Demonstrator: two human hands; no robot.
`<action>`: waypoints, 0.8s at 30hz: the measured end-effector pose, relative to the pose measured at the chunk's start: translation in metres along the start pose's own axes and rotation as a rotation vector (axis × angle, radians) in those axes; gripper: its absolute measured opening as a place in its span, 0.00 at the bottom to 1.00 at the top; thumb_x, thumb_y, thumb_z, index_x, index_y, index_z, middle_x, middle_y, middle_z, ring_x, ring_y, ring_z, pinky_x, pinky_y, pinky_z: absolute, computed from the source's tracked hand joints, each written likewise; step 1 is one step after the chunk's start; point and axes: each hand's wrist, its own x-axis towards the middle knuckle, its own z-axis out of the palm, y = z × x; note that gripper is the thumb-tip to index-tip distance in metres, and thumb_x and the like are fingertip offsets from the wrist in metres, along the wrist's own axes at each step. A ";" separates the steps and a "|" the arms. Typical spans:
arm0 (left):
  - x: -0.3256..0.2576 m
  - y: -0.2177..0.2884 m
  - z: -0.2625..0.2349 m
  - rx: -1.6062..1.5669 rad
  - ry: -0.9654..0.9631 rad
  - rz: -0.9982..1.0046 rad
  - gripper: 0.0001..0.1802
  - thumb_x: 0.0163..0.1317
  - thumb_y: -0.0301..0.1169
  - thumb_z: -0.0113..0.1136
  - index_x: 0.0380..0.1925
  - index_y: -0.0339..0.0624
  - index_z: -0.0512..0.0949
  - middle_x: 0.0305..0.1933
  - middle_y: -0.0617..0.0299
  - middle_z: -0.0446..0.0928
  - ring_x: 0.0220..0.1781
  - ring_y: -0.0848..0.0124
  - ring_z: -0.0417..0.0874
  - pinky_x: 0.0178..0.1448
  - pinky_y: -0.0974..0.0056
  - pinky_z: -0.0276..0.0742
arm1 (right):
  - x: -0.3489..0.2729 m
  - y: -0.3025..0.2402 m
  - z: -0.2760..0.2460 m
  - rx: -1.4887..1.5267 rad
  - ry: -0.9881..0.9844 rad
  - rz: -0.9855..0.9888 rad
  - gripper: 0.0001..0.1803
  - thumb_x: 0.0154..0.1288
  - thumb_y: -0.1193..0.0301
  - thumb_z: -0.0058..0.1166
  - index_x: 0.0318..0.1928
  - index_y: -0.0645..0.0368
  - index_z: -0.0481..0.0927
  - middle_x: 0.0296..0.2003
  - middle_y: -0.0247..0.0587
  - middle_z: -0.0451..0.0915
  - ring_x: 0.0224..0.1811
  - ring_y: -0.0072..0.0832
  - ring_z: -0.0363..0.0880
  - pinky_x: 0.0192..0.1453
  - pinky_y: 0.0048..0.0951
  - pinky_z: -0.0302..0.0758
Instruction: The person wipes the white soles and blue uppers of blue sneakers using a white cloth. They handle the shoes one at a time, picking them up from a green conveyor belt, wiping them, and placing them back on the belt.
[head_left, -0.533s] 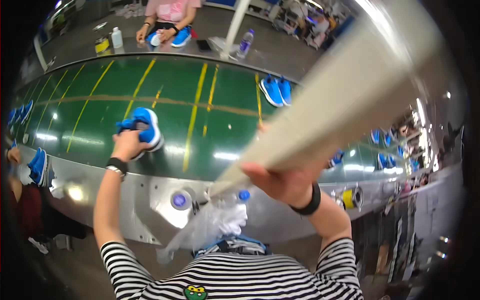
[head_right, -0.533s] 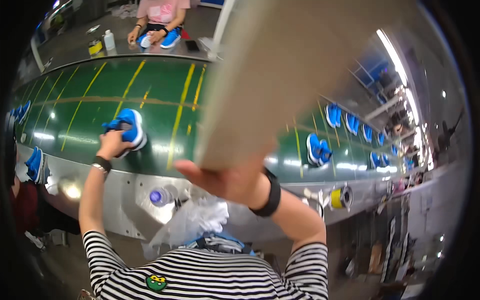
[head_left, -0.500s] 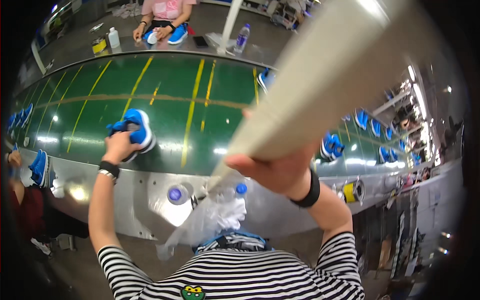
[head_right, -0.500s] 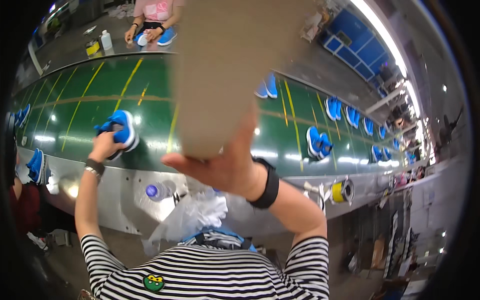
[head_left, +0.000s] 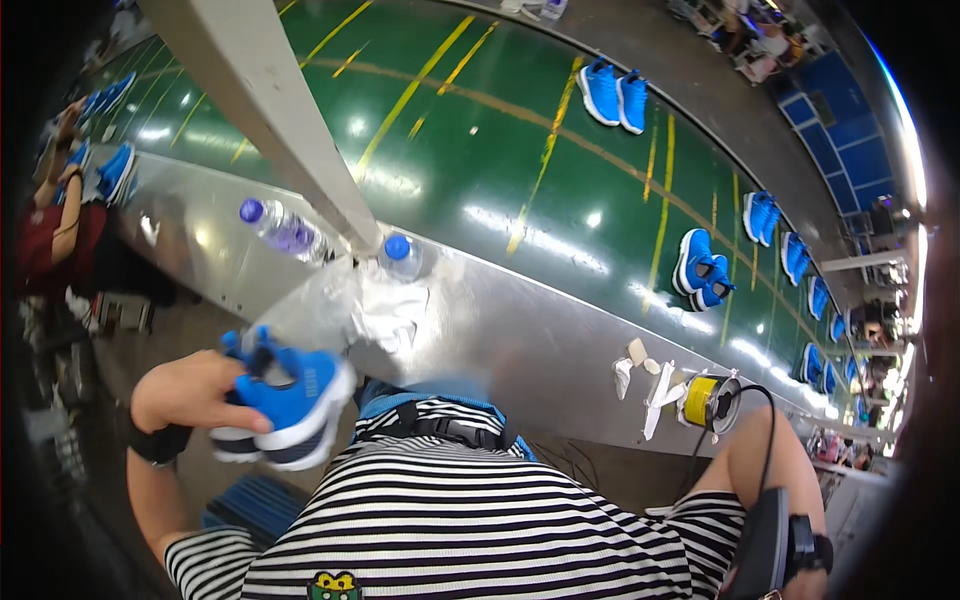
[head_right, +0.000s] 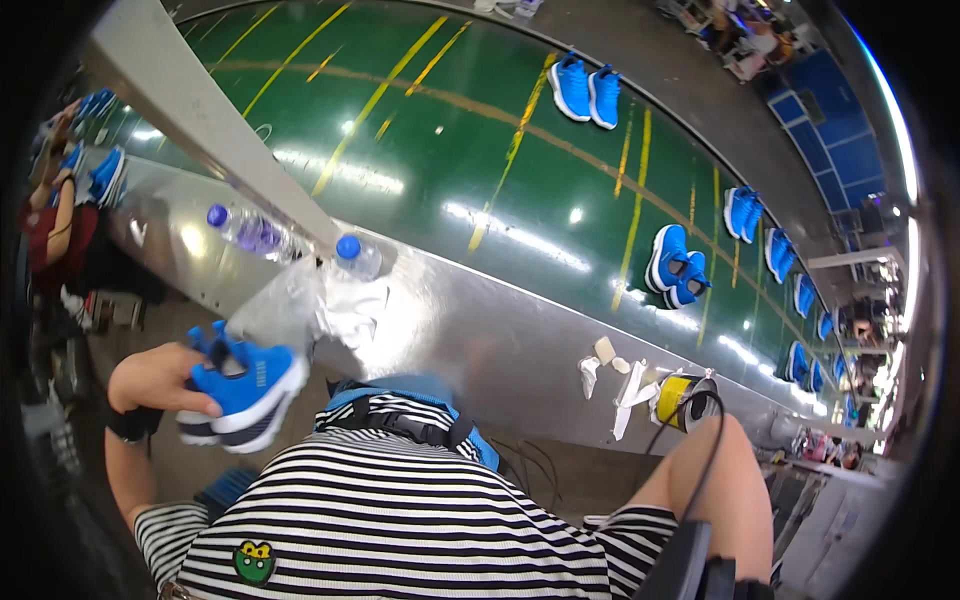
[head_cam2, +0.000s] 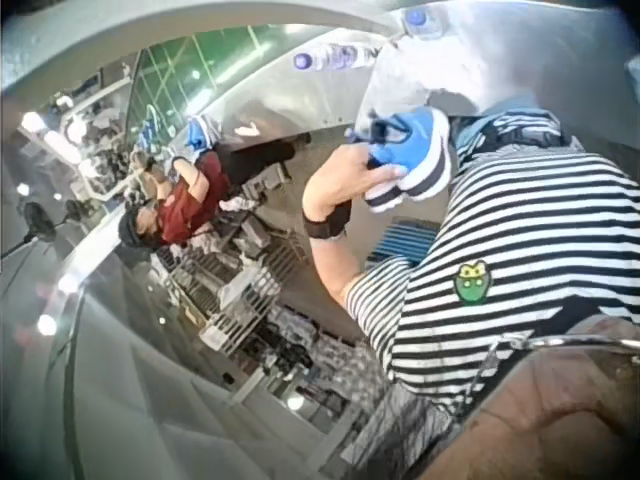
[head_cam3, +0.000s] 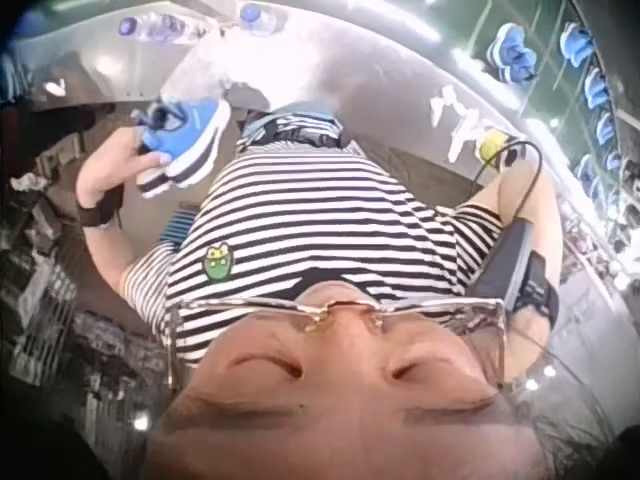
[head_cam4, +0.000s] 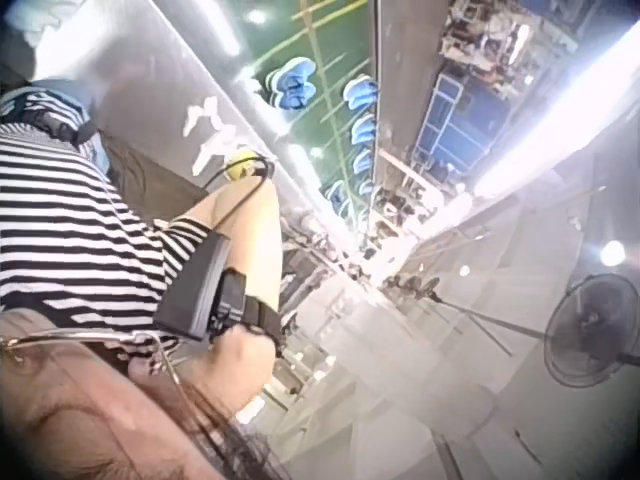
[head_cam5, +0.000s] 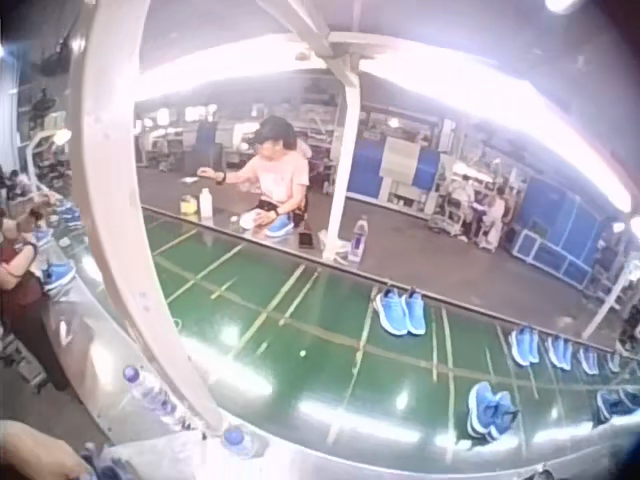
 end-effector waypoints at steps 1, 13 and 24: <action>0.011 0.024 0.012 0.027 0.055 0.075 0.25 0.51 0.52 0.65 0.34 0.41 0.80 0.28 0.49 0.78 0.31 0.54 0.79 0.37 0.58 0.74 | -0.011 -0.003 -0.001 0.033 -0.013 -0.029 0.20 0.51 0.64 0.62 0.44 0.60 0.76 0.42 0.40 0.77 0.41 0.32 0.74 0.43 0.33 0.73; 0.274 0.130 0.171 0.447 0.656 0.281 0.21 0.47 0.51 0.64 0.35 0.49 0.80 0.34 0.49 0.72 0.43 0.53 0.71 0.47 0.55 0.66 | -0.097 -0.041 -0.006 0.149 0.013 -0.121 0.11 0.57 0.66 0.53 0.38 0.58 0.77 0.38 0.39 0.78 0.36 0.28 0.75 0.38 0.34 0.74; 0.242 0.079 0.188 0.018 0.550 0.421 0.18 0.52 0.29 0.62 0.44 0.42 0.71 0.42 0.47 0.69 0.43 0.55 0.72 0.48 0.57 0.68 | -0.098 -0.038 0.010 0.226 0.065 -0.149 0.09 0.62 0.69 0.45 0.32 0.56 0.78 0.34 0.37 0.80 0.31 0.24 0.76 0.34 0.34 0.75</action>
